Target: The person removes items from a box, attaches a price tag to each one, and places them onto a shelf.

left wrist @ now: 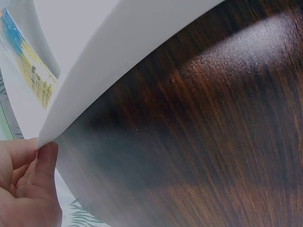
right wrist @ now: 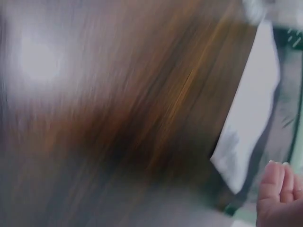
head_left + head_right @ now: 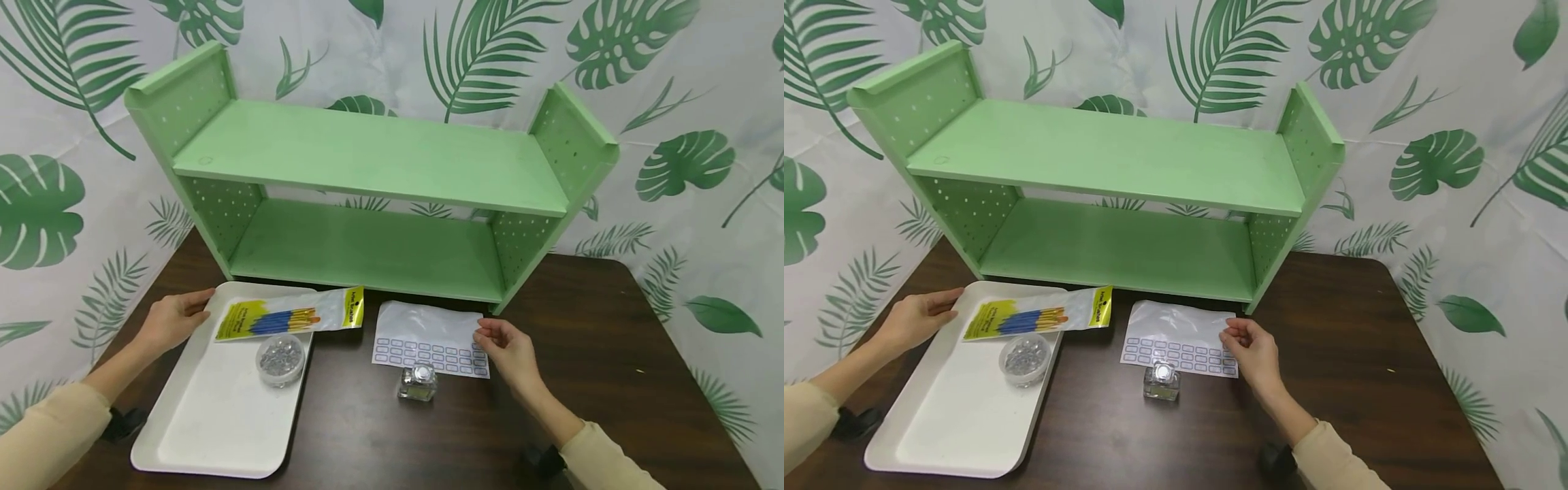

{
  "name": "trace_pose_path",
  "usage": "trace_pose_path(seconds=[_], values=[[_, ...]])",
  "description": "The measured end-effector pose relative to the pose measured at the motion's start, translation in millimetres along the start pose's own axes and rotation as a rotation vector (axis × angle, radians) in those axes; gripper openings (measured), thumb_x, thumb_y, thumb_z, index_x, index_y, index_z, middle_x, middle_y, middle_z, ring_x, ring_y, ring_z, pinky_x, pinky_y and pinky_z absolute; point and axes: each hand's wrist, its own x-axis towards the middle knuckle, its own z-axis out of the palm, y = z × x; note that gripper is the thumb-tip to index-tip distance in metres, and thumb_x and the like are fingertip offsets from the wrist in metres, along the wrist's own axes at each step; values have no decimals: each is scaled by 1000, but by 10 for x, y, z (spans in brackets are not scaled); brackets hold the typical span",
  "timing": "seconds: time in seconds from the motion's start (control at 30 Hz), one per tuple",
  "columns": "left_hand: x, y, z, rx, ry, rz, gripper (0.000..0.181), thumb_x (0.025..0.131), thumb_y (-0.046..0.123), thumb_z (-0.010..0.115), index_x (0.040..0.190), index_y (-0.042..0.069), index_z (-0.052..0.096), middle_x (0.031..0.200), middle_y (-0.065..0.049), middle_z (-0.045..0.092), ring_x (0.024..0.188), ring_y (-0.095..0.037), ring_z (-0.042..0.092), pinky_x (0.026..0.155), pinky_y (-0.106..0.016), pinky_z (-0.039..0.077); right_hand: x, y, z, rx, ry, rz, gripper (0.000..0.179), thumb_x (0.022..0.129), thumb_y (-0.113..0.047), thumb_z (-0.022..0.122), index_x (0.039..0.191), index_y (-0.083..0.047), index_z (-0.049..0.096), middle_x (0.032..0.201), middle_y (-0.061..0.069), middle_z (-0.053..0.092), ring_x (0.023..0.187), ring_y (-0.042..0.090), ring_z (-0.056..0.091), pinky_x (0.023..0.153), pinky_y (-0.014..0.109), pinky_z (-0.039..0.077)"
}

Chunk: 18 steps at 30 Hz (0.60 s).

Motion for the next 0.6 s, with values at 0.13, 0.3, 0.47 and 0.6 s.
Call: trace_pose_path(seconds=[0.13,0.3,0.47,0.6], values=[[0,-1,-4,-2,-10,-13,43,88,1,56,127,-15,48,120,-37,52,101,-47,59,67,-40,56,156,141,-43,-161,38,60,27,84,-4,67,108,7,63,95,20,67,76,7,57,61,11,45],[7,4,0,-6,-20,-27,44,88,1,56,128,-14,47,121,-37,51,102,-47,59,68,-39,56,267,243,-44,-264,56,74,26,81,-5,70,104,7,65,86,17,66,70,9,55,59,17,44],[1,13,-3,-11,-22,-32,44,88,1,56,128,-15,47,122,-37,50,103,-47,58,68,-39,56,324,302,-18,-348,42,98,28,80,-8,70,104,6,64,85,15,66,74,19,60,71,33,45],[1,13,-1,-18,-29,-34,44,88,1,56,128,-15,47,123,-37,49,103,-47,58,69,-39,56,344,311,6,-392,36,122,29,80,-10,70,105,5,64,88,16,66,83,29,61,73,42,45]])
